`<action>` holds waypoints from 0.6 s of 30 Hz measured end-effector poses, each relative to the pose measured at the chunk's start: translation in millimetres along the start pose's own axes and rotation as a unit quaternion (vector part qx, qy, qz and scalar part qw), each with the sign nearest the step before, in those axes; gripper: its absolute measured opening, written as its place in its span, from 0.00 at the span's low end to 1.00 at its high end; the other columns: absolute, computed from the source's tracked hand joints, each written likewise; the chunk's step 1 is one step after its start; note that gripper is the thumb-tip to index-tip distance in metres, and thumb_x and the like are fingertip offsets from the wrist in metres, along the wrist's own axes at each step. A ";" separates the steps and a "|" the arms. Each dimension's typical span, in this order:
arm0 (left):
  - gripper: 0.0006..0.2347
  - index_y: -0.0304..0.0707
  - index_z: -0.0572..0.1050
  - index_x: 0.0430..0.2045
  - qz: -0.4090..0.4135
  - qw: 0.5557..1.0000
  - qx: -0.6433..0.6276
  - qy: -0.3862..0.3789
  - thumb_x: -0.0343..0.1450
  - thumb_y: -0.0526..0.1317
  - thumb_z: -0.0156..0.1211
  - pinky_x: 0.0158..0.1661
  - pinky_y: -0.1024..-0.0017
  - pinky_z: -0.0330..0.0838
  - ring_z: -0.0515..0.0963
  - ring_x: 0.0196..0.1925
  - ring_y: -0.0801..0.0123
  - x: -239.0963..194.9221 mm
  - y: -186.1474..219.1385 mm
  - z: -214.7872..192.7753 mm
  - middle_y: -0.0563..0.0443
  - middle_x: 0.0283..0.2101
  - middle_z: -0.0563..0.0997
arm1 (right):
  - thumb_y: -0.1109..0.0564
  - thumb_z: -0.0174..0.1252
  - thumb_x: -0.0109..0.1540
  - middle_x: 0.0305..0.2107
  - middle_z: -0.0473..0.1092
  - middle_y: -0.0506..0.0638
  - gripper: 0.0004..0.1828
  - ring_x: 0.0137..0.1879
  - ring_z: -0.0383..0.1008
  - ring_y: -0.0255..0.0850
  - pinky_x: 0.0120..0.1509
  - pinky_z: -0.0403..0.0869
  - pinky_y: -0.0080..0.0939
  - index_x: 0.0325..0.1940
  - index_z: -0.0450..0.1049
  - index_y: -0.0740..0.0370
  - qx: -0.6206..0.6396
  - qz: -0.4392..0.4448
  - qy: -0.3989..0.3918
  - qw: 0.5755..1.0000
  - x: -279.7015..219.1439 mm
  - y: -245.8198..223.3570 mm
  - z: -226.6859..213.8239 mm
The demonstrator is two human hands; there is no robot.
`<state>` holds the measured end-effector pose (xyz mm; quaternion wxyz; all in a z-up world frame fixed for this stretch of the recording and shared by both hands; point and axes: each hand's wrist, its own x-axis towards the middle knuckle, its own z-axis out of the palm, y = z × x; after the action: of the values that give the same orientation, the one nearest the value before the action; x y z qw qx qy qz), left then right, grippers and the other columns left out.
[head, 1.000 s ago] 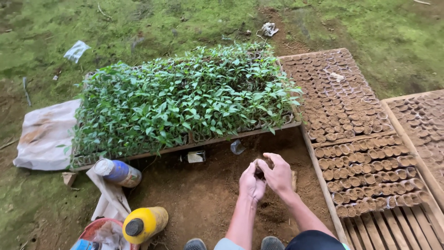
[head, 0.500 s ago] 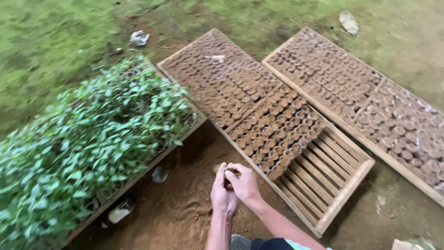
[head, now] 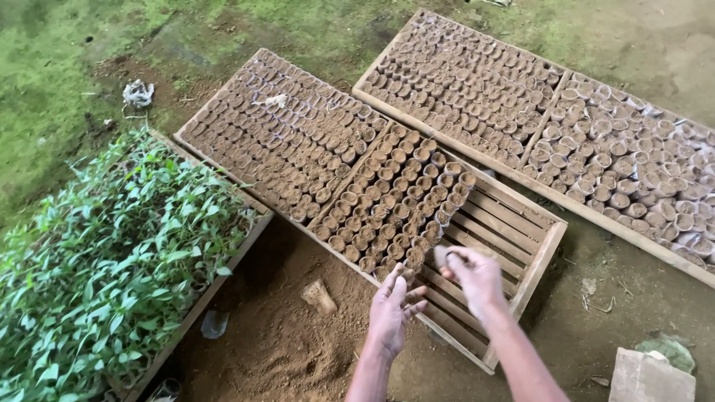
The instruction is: The person fills small plastic nursery bags with soil from a pile on the ground, then places the filled bags into wooden trays. The person repeats this process multiple times, handling the bags and soil by hand.
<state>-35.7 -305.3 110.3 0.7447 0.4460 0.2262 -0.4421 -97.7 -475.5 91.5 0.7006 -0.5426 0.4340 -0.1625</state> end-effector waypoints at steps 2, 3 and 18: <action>0.22 0.38 0.66 0.67 -0.003 1.000 0.015 0.000 0.75 0.35 0.49 0.43 0.67 0.79 0.80 0.46 0.61 4.9 -2.6 -0.2 0.41 0.59 0.77 | 0.76 0.53 0.65 0.35 0.76 0.64 0.14 0.35 0.75 0.45 0.42 0.79 0.33 0.52 0.78 0.74 -0.031 -0.012 0.029 0.999 23.0 -20.5 -18.2; 0.21 0.36 0.68 0.66 -0.004 1.000 0.027 -0.001 0.75 0.35 0.49 0.44 0.65 0.79 0.81 0.47 0.59 7.1 -4.1 -1.0 0.40 0.57 0.78 | 0.74 0.52 0.67 0.32 0.75 0.60 0.13 0.34 0.73 0.41 0.40 0.77 0.31 0.52 0.78 0.72 -0.065 -0.025 0.055 0.996 34.2 -30.0 -27.3; 0.20 0.31 0.71 0.62 -0.004 0.999 0.045 -0.015 0.74 0.33 0.51 0.43 0.66 0.79 0.81 0.46 0.60 7.6 5.3 24.5 0.37 0.54 0.81 | 0.67 0.59 0.63 0.29 0.76 0.52 0.09 0.27 0.75 0.37 0.33 0.72 0.32 0.46 0.81 0.68 -0.242 -0.109 0.014 0.964 228.7 -41.9 -58.2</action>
<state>-28.7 -328.8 119.5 0.7255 0.4710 0.1968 -0.4617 -2.8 -686.3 28.5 0.5200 -0.7377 0.4088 -0.1354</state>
